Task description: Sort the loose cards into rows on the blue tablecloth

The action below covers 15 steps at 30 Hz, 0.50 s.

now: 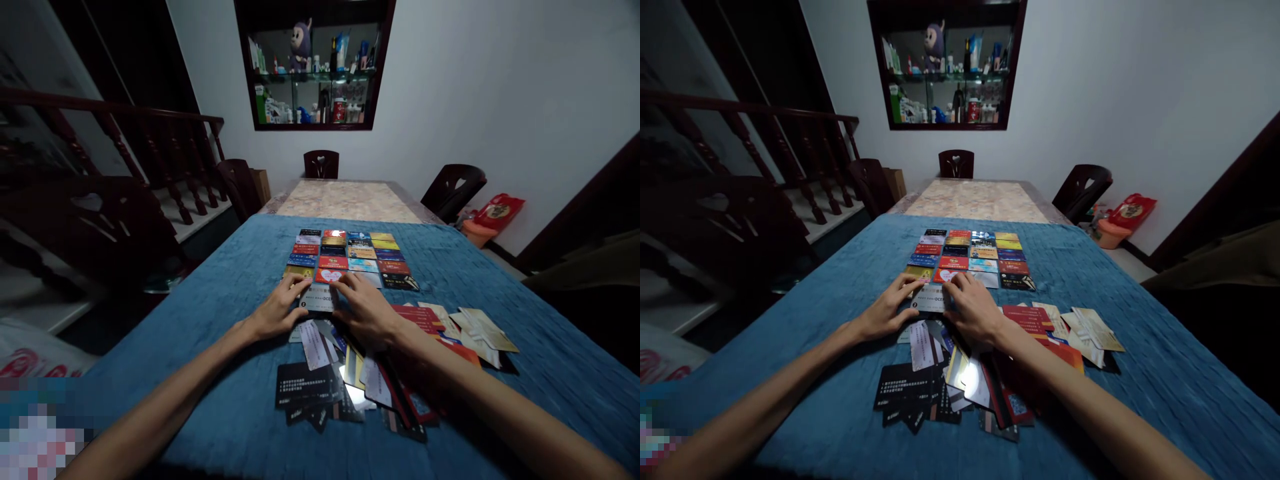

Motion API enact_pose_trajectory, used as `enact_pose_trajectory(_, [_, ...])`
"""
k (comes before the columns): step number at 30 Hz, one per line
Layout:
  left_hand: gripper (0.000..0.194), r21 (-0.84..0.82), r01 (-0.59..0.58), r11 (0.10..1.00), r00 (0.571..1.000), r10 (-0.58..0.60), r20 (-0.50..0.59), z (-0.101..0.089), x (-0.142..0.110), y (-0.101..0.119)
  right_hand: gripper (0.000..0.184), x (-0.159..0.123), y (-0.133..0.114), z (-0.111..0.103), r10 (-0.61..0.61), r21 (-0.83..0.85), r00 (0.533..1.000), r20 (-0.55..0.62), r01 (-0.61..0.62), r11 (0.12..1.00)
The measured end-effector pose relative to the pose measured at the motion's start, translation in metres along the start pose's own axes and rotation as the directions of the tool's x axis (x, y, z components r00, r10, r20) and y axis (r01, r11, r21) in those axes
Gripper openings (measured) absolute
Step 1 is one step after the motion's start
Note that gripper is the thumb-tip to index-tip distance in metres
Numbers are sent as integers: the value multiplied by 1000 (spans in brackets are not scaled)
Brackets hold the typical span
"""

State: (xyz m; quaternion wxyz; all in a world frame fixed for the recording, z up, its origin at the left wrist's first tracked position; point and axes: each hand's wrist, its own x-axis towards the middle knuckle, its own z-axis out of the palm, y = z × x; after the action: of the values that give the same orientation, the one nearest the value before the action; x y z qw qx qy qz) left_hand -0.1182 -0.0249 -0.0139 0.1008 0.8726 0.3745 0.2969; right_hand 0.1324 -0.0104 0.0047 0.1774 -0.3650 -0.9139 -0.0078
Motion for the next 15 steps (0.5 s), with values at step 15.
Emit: enact_pose_trajectory(15, [52,161,8,987,999,-2,-37,-19,51,-40,45,64,44,9,-5,9,999,-45,5,1000])
